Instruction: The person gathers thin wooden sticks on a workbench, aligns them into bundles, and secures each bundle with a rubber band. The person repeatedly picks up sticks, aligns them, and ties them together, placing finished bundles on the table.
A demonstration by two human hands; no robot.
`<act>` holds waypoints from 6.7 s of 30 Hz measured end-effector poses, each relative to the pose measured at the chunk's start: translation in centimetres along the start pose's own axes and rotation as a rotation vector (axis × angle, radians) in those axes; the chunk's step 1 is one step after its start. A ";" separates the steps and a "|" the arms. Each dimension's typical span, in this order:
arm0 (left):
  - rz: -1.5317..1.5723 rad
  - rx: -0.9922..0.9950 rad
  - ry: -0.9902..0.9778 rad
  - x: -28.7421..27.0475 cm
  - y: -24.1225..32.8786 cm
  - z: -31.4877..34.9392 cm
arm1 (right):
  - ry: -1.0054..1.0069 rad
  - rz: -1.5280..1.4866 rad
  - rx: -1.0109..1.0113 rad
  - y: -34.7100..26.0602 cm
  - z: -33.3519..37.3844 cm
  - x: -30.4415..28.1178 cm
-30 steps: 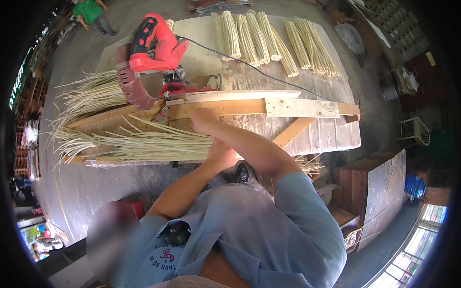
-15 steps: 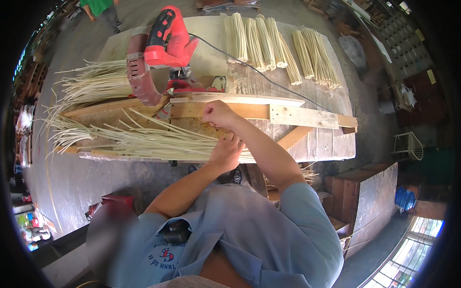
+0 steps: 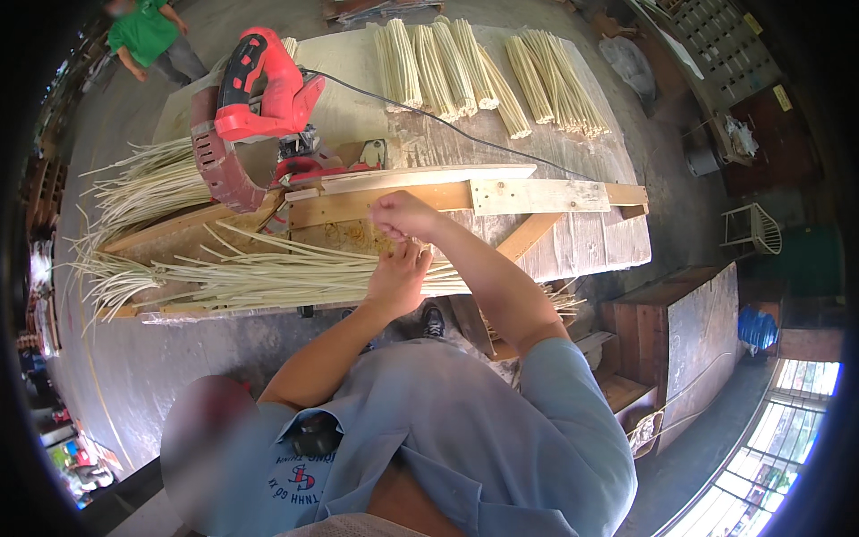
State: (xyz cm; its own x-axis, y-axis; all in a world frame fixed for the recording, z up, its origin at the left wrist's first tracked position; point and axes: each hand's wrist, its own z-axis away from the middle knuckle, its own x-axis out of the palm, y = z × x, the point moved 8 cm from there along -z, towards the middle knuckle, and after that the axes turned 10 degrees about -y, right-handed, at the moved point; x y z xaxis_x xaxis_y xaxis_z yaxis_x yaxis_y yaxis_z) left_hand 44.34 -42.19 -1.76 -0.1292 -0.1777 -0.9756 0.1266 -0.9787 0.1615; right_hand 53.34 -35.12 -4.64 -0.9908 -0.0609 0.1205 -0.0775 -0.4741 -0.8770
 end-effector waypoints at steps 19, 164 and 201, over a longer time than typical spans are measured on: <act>0.025 -0.026 -0.001 0.4 -0.1 -0.2 | 0.100 -0.039 0.084 2.1 6.0 -4.5; -0.021 0.019 0.021 -0.3 0.2 -0.7 | 0.553 0.194 -0.002 9.1 17.8 -9.1; 0.046 -0.005 -0.033 -0.2 0.0 -0.6 | 0.699 -0.807 -0.268 14.3 19.3 0.8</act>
State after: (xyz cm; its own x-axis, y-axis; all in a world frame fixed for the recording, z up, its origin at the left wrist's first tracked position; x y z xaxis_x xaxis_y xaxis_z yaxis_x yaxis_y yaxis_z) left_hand 44.97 -42.10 -1.68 -0.1554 -0.2255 -0.9618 0.1383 -0.9690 0.2048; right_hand 53.61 -58.89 -8.06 -0.4758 0.7319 0.4878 -0.6681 0.0600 -0.7416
